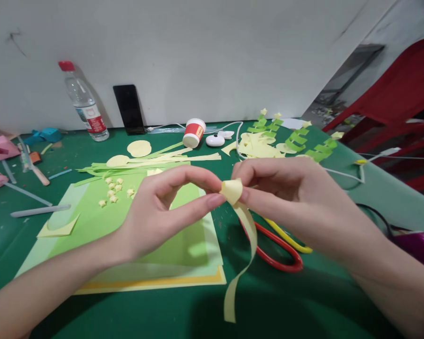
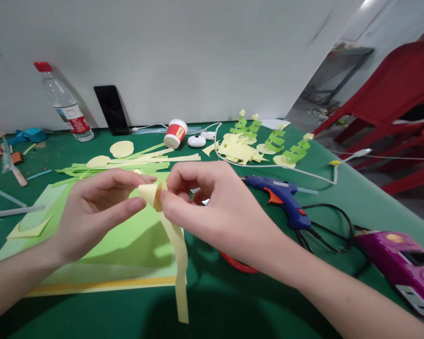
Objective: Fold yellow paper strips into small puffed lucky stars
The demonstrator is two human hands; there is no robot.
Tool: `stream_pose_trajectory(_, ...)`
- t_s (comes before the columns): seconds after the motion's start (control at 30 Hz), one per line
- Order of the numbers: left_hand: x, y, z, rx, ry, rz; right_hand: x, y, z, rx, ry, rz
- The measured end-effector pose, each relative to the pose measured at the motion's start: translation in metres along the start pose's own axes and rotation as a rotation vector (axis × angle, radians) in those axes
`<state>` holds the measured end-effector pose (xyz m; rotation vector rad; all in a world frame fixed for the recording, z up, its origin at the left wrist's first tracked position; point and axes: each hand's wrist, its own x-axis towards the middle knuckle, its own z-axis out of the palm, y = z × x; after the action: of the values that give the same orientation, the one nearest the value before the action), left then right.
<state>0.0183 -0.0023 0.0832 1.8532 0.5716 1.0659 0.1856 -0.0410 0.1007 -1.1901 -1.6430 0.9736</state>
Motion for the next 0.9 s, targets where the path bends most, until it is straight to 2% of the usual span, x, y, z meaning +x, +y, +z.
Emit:
stream_pose_trajectory(0.3,0.0028,0.0037,-0.0030,0.060,-0.018,-0.015,0.0047,0.0023,-0.0014,0.005,-0.053,-0.003)
stream_pose_trajectory(0.47,0.0013,0.0030,-0.0018,0.085,0.001,0.039,0.0023,0.0019,0.0001,-0.005,-0.063,-0.020)
stream_pose_trajectory(0.6,-0.0001,0.0030,-0.0028,0.147,0.062,0.087,0.0013,0.0020,0.0007,-0.092,-0.044,-0.109)
stream_pose_trajectory(0.77,0.0016,0.0049,-0.0046,0.156,-0.045,0.028,0.0031,0.0028,-0.0026,-0.378,0.010,-0.313)
stream_pose_trajectory(0.9,0.0018,0.0049,-0.0041,0.194,-0.013,0.043,0.0049,0.0029,-0.0065,-0.379,-0.012,-0.308)
